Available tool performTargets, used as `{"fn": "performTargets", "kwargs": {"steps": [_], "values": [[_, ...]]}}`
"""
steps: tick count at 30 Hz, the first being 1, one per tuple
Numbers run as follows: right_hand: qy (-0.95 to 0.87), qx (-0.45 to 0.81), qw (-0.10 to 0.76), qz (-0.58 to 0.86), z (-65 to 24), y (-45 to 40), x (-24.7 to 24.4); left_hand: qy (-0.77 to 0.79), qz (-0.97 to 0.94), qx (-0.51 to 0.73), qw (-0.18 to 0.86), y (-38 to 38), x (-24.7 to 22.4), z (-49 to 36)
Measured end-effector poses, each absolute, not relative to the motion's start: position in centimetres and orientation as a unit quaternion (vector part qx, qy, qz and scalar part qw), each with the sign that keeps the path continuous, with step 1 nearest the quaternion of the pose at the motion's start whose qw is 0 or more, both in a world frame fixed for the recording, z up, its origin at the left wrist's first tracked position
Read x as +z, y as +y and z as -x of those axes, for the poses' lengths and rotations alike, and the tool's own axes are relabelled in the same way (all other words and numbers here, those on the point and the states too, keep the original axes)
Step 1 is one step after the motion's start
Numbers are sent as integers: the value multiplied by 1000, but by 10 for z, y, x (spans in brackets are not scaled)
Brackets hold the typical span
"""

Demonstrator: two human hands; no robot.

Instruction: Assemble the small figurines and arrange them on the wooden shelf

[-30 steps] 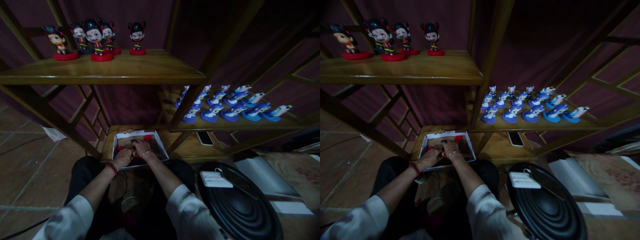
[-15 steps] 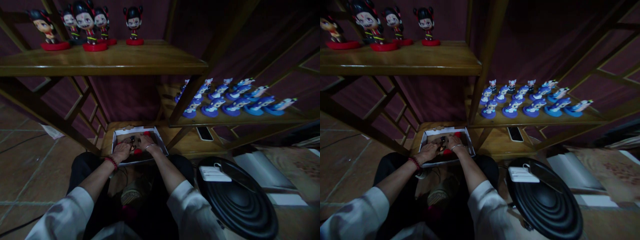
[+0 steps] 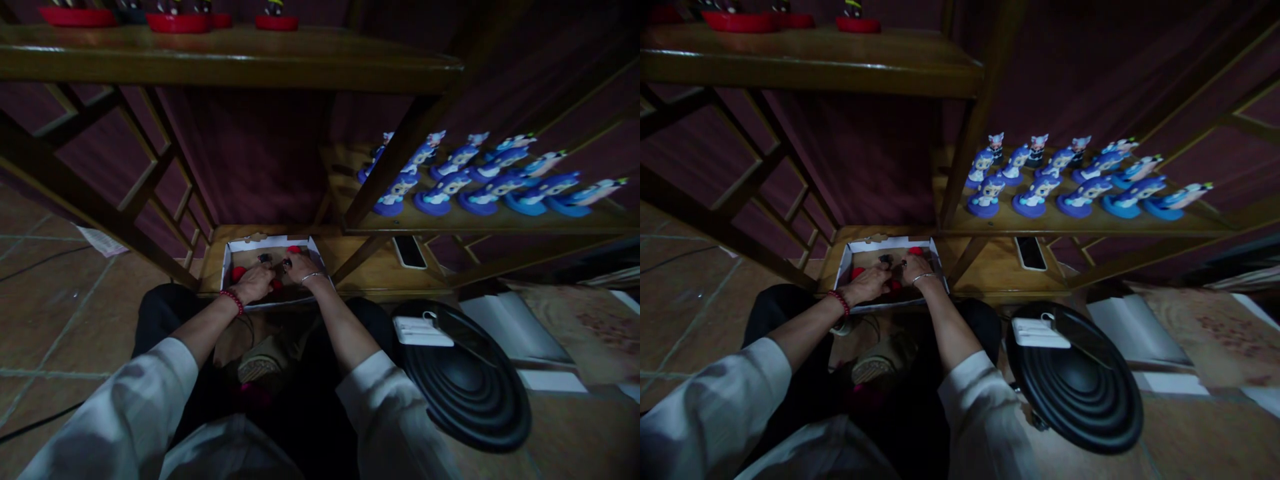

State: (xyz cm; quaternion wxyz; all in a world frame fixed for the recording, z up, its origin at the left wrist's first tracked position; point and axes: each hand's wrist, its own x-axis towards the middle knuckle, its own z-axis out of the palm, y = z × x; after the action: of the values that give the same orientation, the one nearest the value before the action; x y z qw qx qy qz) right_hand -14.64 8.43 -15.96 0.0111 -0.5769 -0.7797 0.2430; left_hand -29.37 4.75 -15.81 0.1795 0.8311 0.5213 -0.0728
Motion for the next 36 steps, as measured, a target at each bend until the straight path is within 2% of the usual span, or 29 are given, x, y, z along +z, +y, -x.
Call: {"fn": "performTargets", "kwargs": {"steps": [11,20,28,36], "values": [[-772,264,31,578,143,85,-158,551,-805,-159,154,45,-146,280],[-763,278,72,579,141,84,-162,513,-842,-75,148,40,-148,281],[-701,378,177,579,141,85,-172,565,-799,-52,202,40,-154,290],[-551,571,326,515,146,85,-175,636,-716,90,275,45,-160,301]]}}
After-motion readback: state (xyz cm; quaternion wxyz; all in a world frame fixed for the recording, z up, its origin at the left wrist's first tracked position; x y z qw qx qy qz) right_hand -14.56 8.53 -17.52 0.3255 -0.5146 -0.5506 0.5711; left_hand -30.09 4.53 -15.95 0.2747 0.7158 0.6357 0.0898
